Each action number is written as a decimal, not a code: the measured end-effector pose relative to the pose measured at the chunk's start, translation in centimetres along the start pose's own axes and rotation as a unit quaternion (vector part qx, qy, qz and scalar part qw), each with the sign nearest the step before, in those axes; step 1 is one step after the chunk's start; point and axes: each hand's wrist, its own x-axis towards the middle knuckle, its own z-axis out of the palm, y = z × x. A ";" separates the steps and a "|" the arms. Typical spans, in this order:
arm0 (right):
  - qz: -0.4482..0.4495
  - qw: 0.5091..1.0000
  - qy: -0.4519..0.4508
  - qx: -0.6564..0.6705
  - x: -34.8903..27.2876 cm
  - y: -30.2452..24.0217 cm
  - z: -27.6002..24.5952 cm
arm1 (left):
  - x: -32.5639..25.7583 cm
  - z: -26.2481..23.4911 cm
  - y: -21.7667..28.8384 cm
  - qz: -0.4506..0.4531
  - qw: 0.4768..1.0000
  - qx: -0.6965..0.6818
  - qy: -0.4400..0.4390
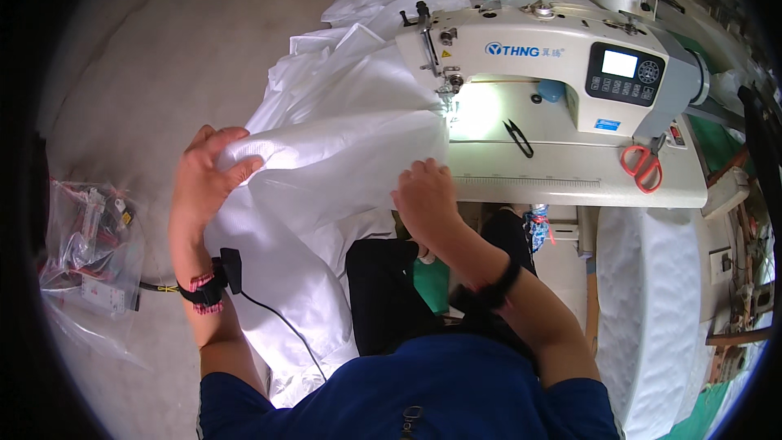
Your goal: Sewing a large white plastic or fabric sheet using an industrial sewing machine.
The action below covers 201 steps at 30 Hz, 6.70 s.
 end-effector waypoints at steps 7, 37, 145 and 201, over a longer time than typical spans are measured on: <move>-0.147 0.961 -0.181 0.146 -0.1 -1.6 8.1 | -4.2 1.0 1.6 -0.028 0.946 -0.227 -0.229; 0.213 0.963 0.032 0.160 -5.2 6.4 2.4 | -6.7 23.6 11.1 -0.032 0.972 -0.114 -0.204; 0.085 0.988 -0.055 -0.118 7.6 9.7 4.8 | -1.4 30.7 2.7 0.055 0.984 -0.164 -0.031; 0.057 0.992 -0.002 -0.114 6.8 10.0 6.2 | 2.7 33.0 -3.7 -0.024 0.983 -0.106 0.148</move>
